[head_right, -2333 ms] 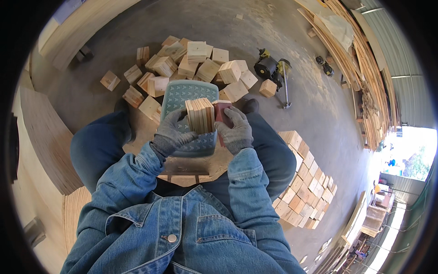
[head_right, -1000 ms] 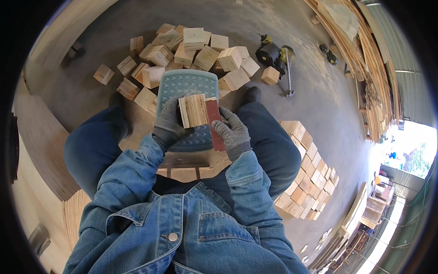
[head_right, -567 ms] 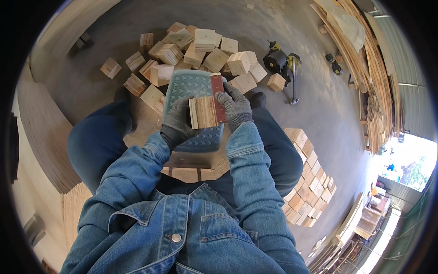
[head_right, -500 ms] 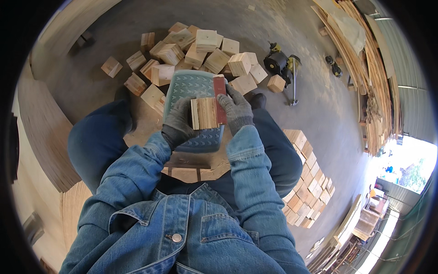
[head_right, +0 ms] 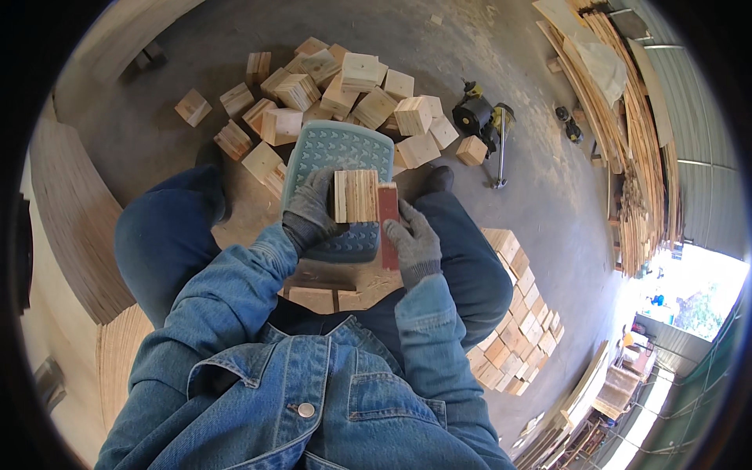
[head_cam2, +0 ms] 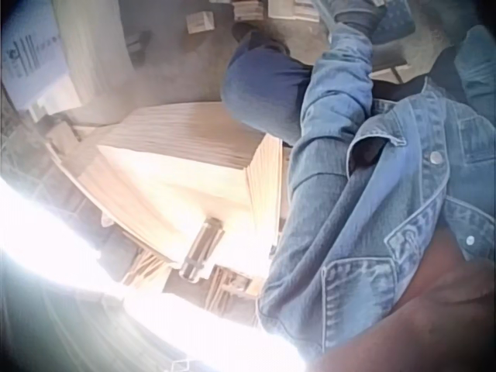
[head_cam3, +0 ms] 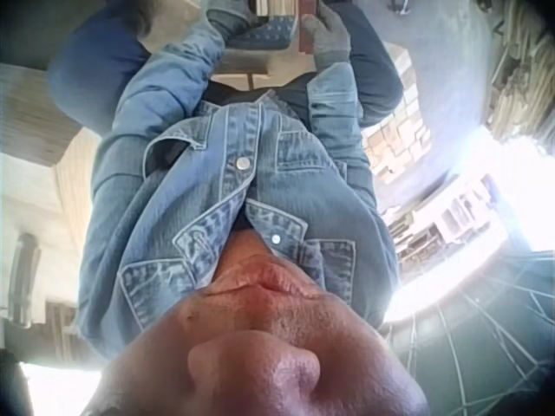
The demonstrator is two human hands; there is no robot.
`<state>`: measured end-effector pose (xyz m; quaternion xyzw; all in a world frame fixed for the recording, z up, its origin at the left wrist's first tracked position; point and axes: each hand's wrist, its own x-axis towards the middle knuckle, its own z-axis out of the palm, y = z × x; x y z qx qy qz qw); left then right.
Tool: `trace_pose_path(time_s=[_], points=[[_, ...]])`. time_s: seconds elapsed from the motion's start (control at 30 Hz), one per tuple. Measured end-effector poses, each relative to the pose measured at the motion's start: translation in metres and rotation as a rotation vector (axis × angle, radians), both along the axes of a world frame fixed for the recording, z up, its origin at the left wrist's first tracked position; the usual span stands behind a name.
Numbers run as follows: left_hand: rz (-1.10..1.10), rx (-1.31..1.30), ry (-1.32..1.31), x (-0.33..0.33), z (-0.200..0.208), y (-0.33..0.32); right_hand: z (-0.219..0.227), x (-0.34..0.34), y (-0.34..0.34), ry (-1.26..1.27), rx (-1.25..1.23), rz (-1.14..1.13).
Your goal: The person sits on the floor and sands small wooden blocks using a sanding block. They hold each block in one hand and rub the sanding block over the surfaces, then place the finished pieces into a nearby pile.
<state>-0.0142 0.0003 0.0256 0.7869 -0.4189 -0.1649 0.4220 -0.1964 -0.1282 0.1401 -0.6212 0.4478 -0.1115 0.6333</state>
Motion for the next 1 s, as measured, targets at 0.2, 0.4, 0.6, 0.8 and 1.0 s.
trace_pose_path(time_s=[0.2, 0.4, 0.6, 0.8, 1.0], points=[[-0.011, -0.1, 0.004, 0.001, -0.002, 0.001, -0.006, 0.071, -0.036, 0.046, -0.183, 0.087], [0.002, -0.08, 0.08, -0.001, 0.005, 0.001, -0.028, 0.07, -0.019, 0.062, -0.742, 0.181], [-0.02, -0.052, 0.035, 0.001, 0.002, -0.002, 0.015, 0.052, 0.043, 0.484, -1.127, 0.429], [-0.045, 0.009, 0.106, 0.0, -0.003, -0.004, 0.012, 0.027, 0.061, 0.473, -1.223, 0.529], [-0.056, 0.025, 0.094, 0.001, -0.004, -0.004, 0.013, 0.049, 0.056, 0.45, -1.289, 0.551]])
